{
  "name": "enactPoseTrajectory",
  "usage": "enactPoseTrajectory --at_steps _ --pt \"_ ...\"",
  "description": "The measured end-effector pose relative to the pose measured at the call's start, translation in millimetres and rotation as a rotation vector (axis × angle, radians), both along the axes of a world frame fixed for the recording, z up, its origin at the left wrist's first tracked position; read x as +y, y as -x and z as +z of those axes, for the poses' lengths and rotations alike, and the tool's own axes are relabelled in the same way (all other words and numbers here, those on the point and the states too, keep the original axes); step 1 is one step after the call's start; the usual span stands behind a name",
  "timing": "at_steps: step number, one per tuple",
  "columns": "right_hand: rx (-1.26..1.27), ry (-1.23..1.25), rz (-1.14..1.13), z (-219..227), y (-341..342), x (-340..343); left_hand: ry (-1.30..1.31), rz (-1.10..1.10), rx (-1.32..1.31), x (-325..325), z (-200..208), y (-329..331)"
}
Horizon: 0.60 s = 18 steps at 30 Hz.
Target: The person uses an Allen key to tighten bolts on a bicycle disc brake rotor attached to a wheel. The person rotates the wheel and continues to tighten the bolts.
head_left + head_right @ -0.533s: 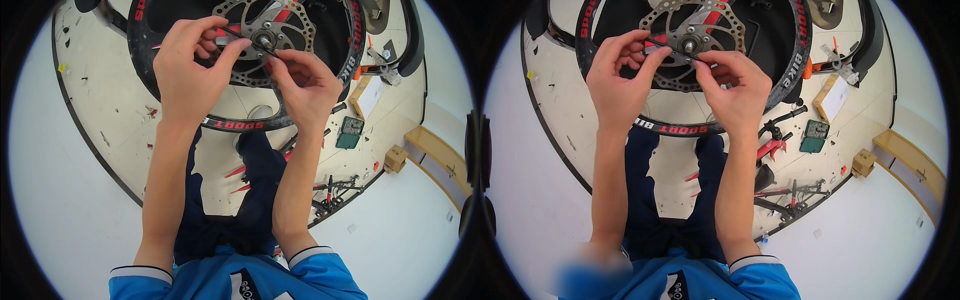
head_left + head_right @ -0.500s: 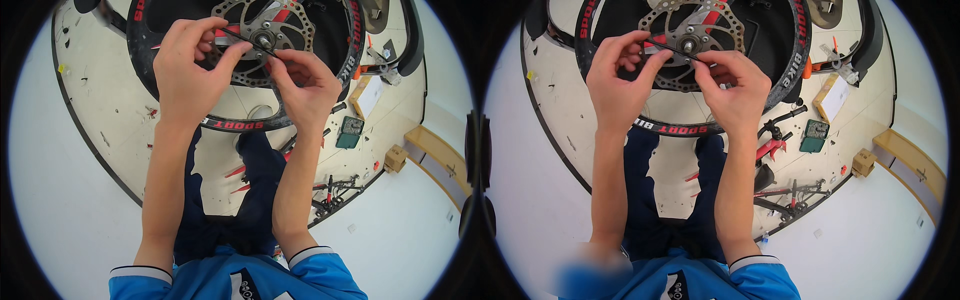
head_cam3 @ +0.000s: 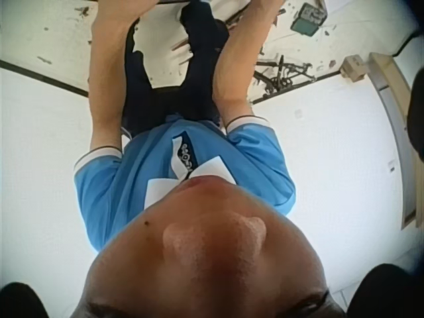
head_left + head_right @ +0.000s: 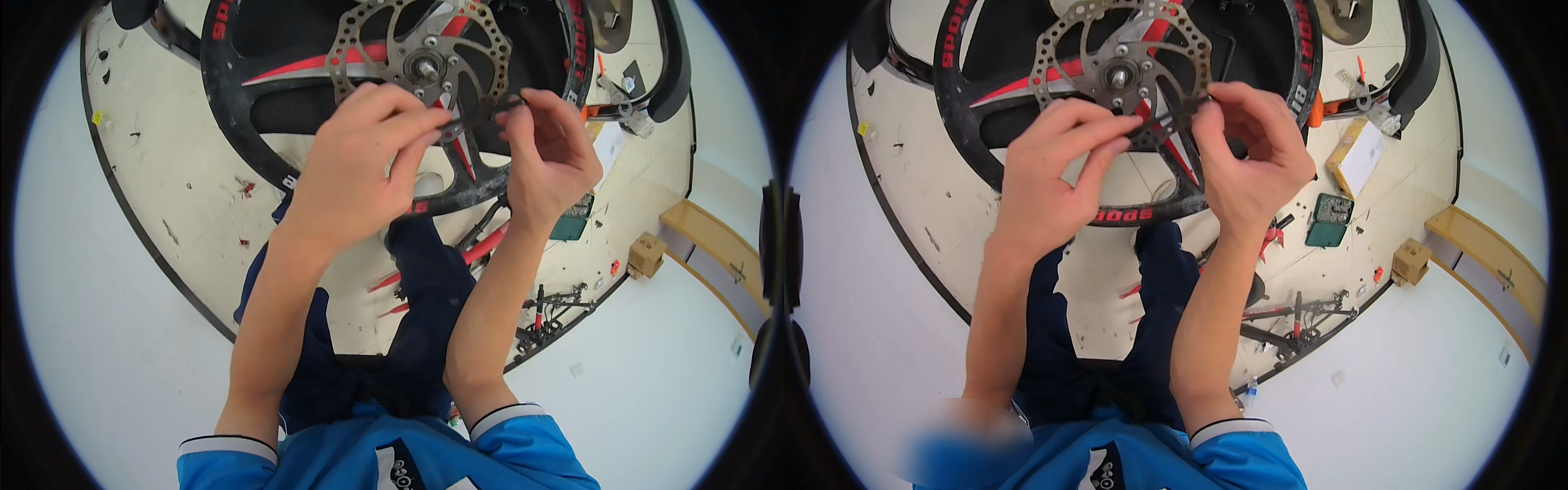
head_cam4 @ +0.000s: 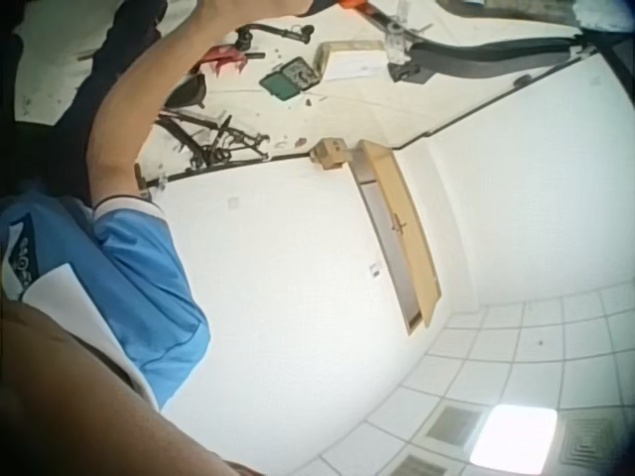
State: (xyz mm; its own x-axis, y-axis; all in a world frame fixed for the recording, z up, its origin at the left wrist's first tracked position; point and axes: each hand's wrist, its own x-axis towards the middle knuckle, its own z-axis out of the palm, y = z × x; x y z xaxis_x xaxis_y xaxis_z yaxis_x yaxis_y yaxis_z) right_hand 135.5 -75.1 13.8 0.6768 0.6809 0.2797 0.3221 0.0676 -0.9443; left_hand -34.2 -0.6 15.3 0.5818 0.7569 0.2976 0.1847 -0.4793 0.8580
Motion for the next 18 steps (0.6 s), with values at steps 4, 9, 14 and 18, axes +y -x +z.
enactPoseTrajectory --at_steps 4,9,14,18 --pt "0.062 -0.103 0.056 2.5 2.0 0.1 0.004 -0.026 -0.019 -5.3 -8.7 -4.4" --pt "0.289 -0.185 0.098 3.2 9.0 6.0 0.078 0.014 -0.023 -7.5 -1.2 -12.0" --pt "0.43 -0.116 0.35 1.5 4.9 -4.2 0.142 0.099 -0.044 -7.0 1.5 -18.9" --pt "0.264 -0.046 0.201 2.7 18.9 -1.0 -0.045 0.157 -0.064 -8.7 -8.3 -24.6"
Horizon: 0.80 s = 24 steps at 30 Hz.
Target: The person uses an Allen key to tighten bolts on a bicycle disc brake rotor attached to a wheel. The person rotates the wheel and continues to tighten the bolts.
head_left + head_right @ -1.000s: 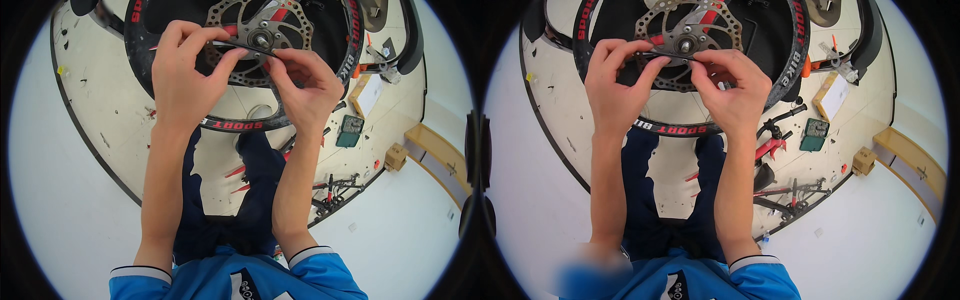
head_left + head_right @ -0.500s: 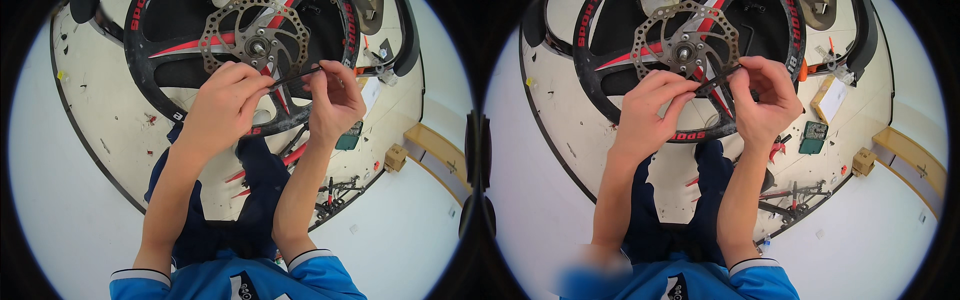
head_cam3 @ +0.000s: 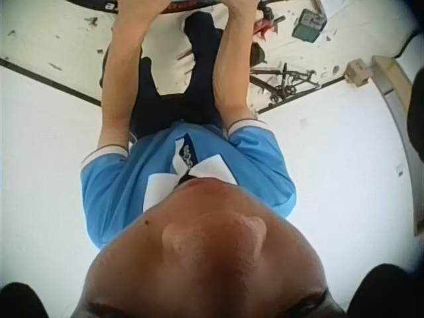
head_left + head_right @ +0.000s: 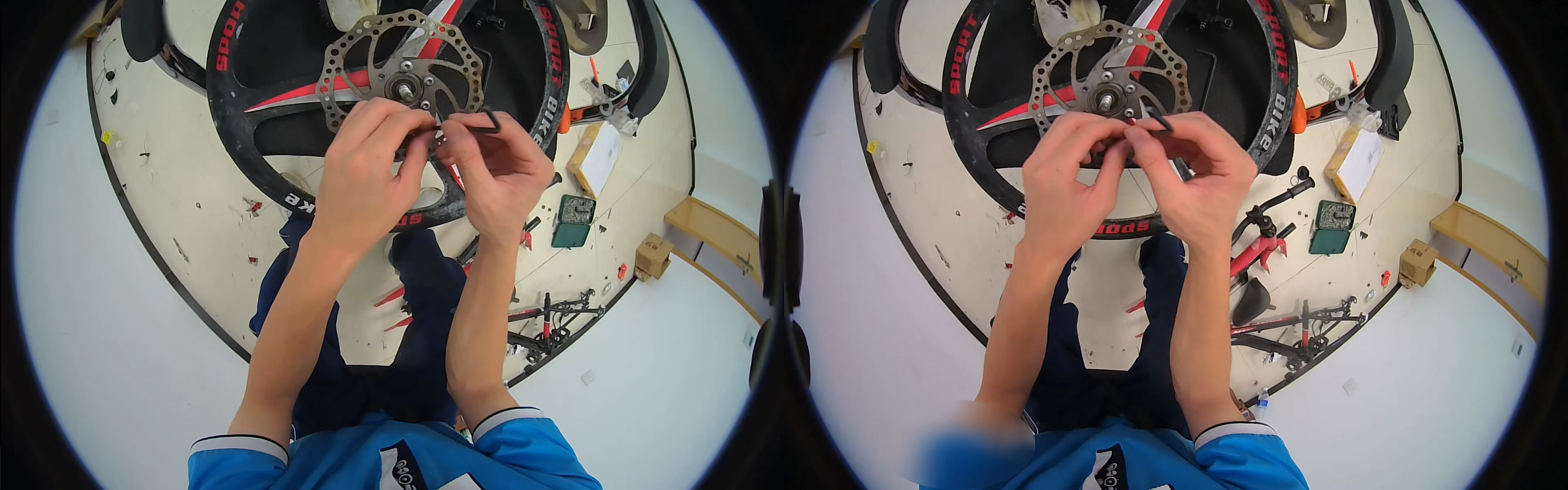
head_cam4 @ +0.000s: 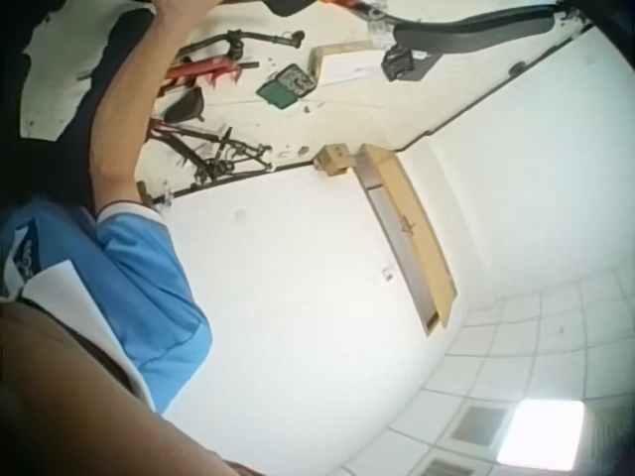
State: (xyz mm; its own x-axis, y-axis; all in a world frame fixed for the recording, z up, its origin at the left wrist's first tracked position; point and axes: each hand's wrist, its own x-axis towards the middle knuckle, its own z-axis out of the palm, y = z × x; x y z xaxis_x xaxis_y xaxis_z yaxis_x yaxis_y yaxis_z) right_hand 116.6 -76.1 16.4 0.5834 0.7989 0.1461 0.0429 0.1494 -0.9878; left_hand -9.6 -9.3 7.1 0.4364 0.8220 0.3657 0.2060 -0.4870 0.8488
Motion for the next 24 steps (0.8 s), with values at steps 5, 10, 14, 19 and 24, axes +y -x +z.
enactPoseTrajectory --at_steps 5,10,14,19,24 --pt "-0.067 -0.032 -0.091 6.3 -5.5 -5.8 -0.024 0.108 0.014 6.8 7.1 2.1" --pt "-0.138 -0.074 -0.088 3.3 -3.7 -4.2 -0.034 0.112 0.095 7.4 1.3 1.7" --pt "-0.165 -0.061 -0.076 -0.3 -4.7 -3.2 -0.004 0.106 0.15 7.4 -1.2 0.4" --pt "-0.283 -0.045 -0.141 1.2 0.5 -0.6 -0.009 0.108 0.111 1.0 5.5 -2.4" --pt "-0.501 -0.118 -0.132 0.2 5.7 4.5 -0.143 0.118 0.007 -0.6 -3.3 -2.7"
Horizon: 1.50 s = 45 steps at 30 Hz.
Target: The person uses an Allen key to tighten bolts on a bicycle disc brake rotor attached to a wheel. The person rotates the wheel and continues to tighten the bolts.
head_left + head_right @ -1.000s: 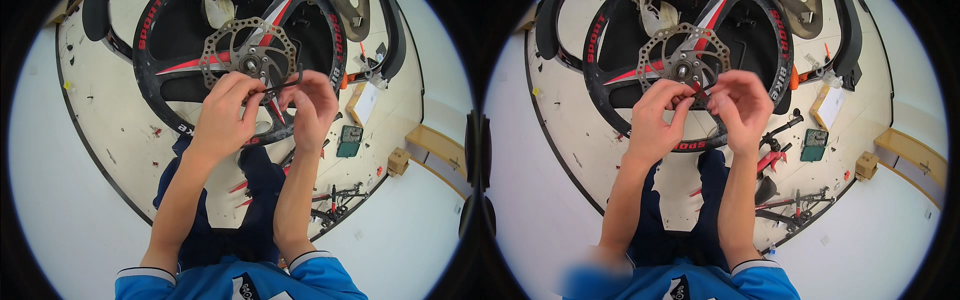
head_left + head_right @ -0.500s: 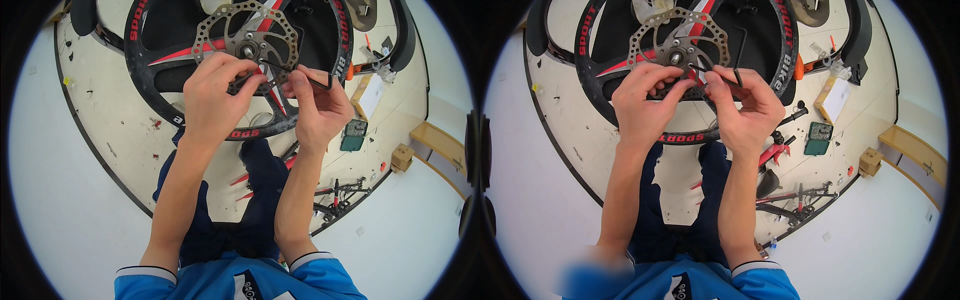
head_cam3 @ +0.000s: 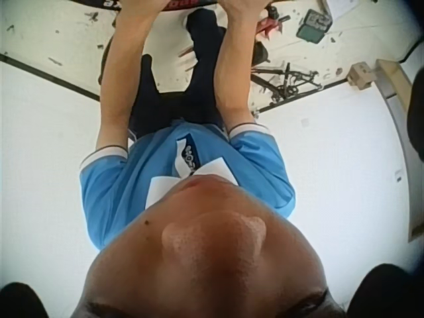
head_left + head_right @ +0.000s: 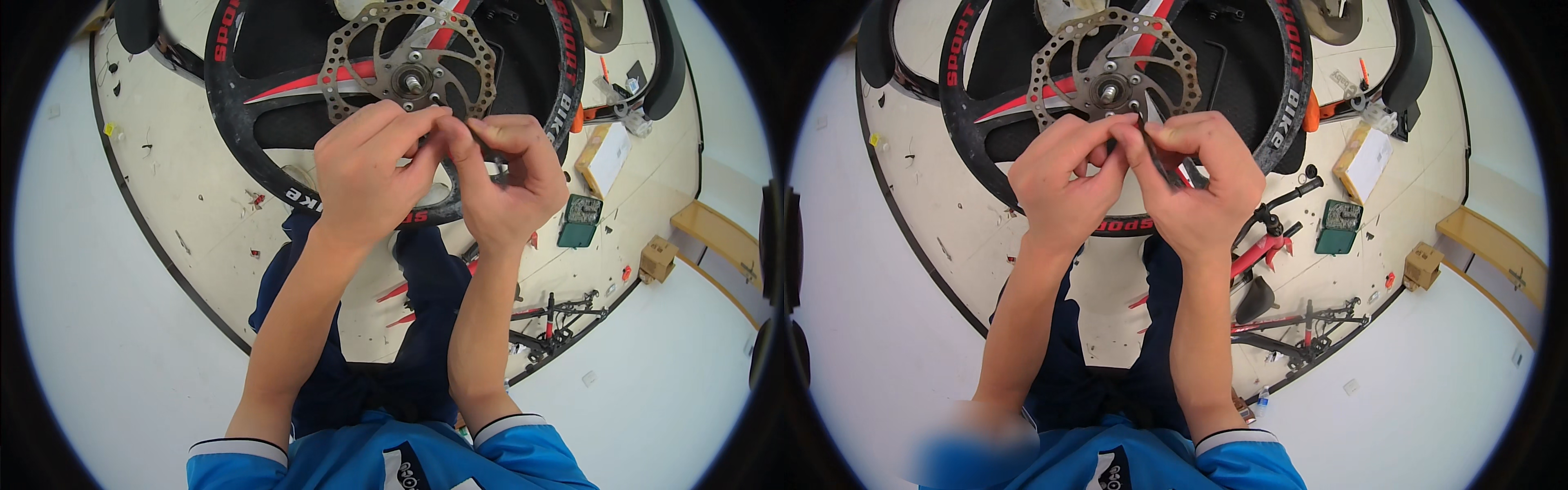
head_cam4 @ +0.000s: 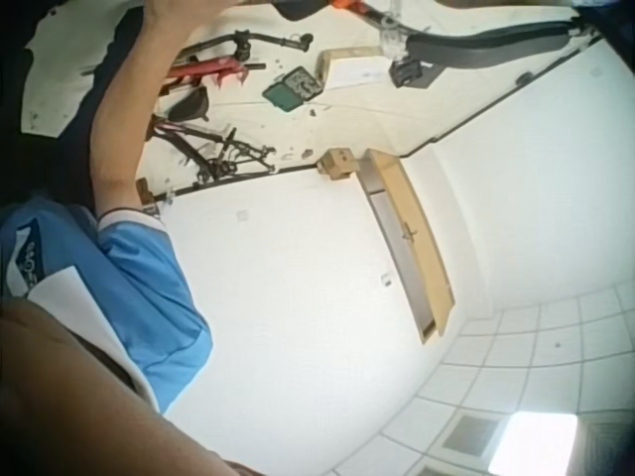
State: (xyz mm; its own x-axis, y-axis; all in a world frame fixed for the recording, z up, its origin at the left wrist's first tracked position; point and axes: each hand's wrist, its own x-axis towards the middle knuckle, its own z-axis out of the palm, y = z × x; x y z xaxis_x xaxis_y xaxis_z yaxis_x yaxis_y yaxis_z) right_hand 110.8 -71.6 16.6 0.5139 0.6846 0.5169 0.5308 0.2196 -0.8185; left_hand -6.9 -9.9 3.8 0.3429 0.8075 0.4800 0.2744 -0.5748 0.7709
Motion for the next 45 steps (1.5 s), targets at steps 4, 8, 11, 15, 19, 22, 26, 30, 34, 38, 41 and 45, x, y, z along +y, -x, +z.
enactPoseTrajectory --at_steps 4,8,11,15,19,22,26,30,34,38,41,45 --pt "0.011 -0.031 -0.024 3.2 10.8 8.5 -0.015 0.01 -0.05 1.6 -2.3 0.6" --pt "0.059 0.061 0.044 6.8 9.0 2.7 -0.035 -0.015 -0.011 0.2 -1.7 -1.0" --pt "0.196 0.151 -0.041 10.6 15.8 -3.1 0.004 -0.028 -0.025 0.6 -0.5 0.3" --pt "0.196 0.099 -0.08 1.8 16.1 -2.3 0.036 -0.017 -0.034 -1.5 -5.4 -0.3" --pt "0.105 0.038 -0.05 -1.1 11.9 1.3 0.006 -0.015 -0.074 1.0 -7.1 -5.7" --pt "0.11 0.068 0.009 -0.1 15.7 1.4 -0.008 -0.011 -0.034 1.3 -9.3 -2.2" --pt "0.124 0.126 -0.027 5.8 20.3 -0.8 0.015 0.008 -0.039 0.7 -10.6 -5.2" --pt "0.115 0.022 -0.056 -5.2 14.6 -0.6 0.005 -0.002 -0.048 -0.5 -6.1 -2.8" --pt "0.134 -0.031 -0.073 -5.4 19.9 6.7 -0.044 0.0 -0.066 1.4 -10.6 -2.8" --pt "0.13 -0.021 0.001 4.5 20.1 4.9 -0.005 -0.044 -0.074 -0.4 -6.2 -3.6" --pt "0.144 0.051 -0.014 5.5 21.1 -1.1 -0.039 -0.033 -0.069 -0.3 -13.1 -4.8" --pt "0.236 0.085 -0.052 9.8 20.6 -4.5 0.017 0.027 -0.039 -0.6 -7.9 -4.8"
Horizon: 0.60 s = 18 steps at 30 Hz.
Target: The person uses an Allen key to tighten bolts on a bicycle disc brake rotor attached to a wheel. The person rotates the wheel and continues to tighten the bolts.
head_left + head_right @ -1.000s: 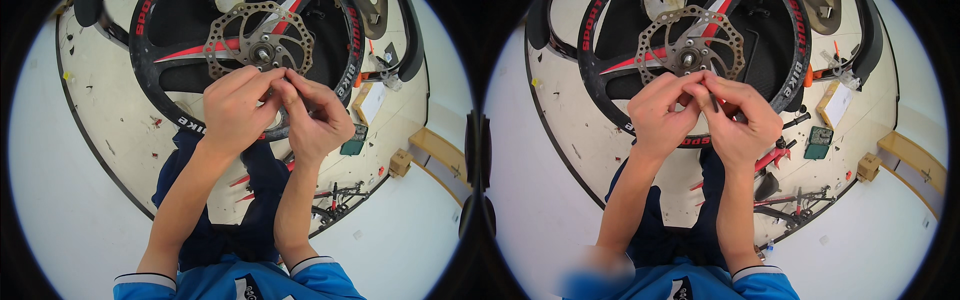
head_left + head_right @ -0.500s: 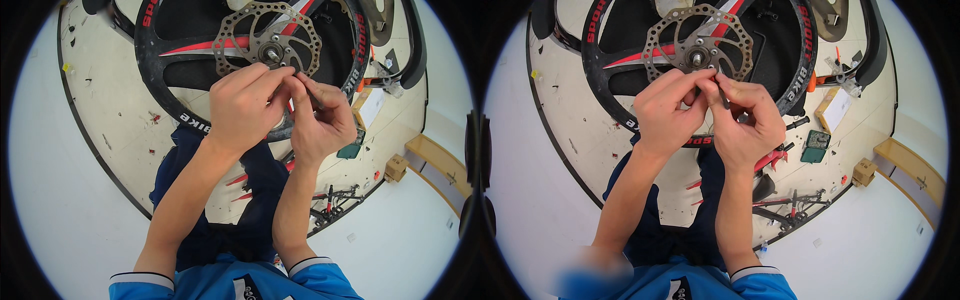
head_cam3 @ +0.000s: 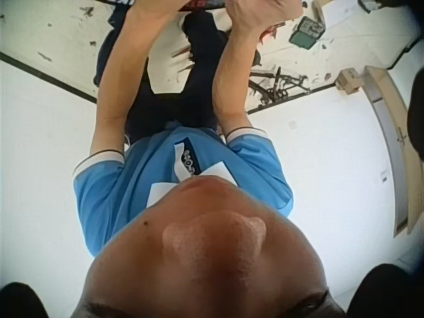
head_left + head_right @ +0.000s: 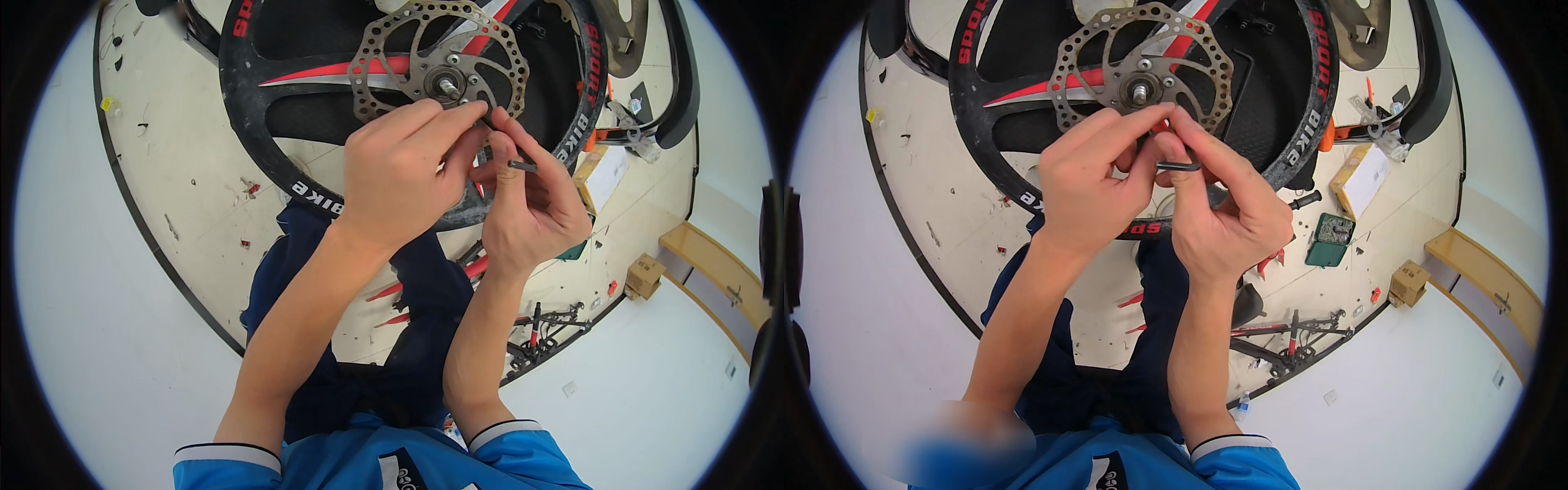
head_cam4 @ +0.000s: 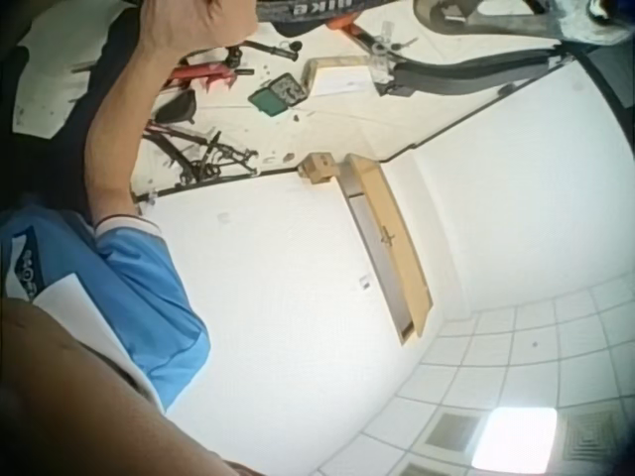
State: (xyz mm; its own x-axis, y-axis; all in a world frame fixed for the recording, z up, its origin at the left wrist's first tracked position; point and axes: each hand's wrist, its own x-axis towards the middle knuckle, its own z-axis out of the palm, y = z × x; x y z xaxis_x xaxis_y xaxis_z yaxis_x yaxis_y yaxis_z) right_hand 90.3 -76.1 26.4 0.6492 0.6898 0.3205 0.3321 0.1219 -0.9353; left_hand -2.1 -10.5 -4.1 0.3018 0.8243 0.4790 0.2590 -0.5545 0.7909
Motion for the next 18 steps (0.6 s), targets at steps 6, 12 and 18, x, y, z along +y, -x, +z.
enactPoseTrajectory --at_steps 6,12,18 --pt "-0.077 -0.097 0.0 -5.6 -5.3 3.7 -0.104 -0.117 -0.203 1.6 18.5 16.3" --pt "-0.172 -0.194 -0.029 -15.5 3.9 8.7 -0.191 -0.048 -0.227 -11.6 17.7 6.8" --pt "-0.106 -0.203 -0.218 -15.5 16.3 15.3 0.025 0.068 -0.283 -24.0 23.9 -14.8"
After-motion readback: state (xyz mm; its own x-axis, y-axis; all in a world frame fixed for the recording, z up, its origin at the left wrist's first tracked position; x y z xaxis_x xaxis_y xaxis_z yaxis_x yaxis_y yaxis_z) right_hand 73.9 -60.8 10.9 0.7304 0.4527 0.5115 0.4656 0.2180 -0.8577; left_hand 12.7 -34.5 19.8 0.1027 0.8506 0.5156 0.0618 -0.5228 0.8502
